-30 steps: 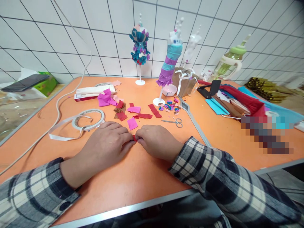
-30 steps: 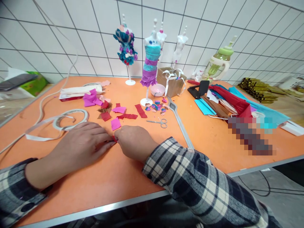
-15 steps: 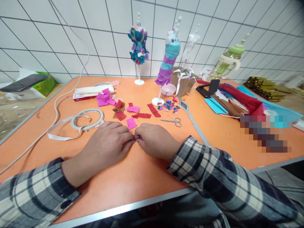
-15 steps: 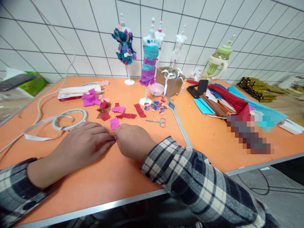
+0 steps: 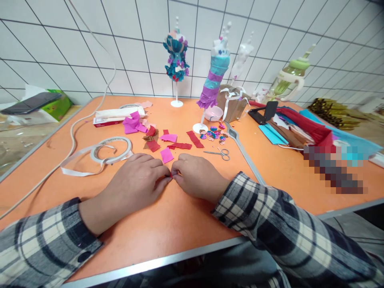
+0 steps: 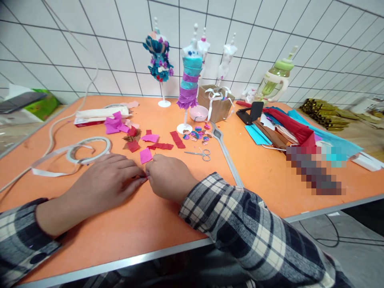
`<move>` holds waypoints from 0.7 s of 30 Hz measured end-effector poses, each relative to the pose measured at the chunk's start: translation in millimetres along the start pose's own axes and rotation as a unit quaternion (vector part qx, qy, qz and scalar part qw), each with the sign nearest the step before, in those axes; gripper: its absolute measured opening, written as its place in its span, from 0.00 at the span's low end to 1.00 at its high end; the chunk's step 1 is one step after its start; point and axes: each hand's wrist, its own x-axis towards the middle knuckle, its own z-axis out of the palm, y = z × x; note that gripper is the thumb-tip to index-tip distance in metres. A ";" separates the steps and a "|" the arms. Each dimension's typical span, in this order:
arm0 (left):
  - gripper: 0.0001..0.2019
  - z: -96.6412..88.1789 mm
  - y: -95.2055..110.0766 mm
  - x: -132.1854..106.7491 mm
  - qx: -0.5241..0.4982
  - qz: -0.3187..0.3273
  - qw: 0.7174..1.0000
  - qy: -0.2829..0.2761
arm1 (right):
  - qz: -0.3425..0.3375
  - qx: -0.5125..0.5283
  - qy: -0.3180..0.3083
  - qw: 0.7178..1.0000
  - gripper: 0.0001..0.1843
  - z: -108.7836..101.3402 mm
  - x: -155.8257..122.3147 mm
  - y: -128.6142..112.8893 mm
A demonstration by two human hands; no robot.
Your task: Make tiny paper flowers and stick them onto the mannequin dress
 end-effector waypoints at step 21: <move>0.14 -0.7 -0.8 1.2 -0.007 -0.005 1.000 -0.002 | 0.015 -0.005 0.028 0.999 0.09 1.1 -1.7 0.3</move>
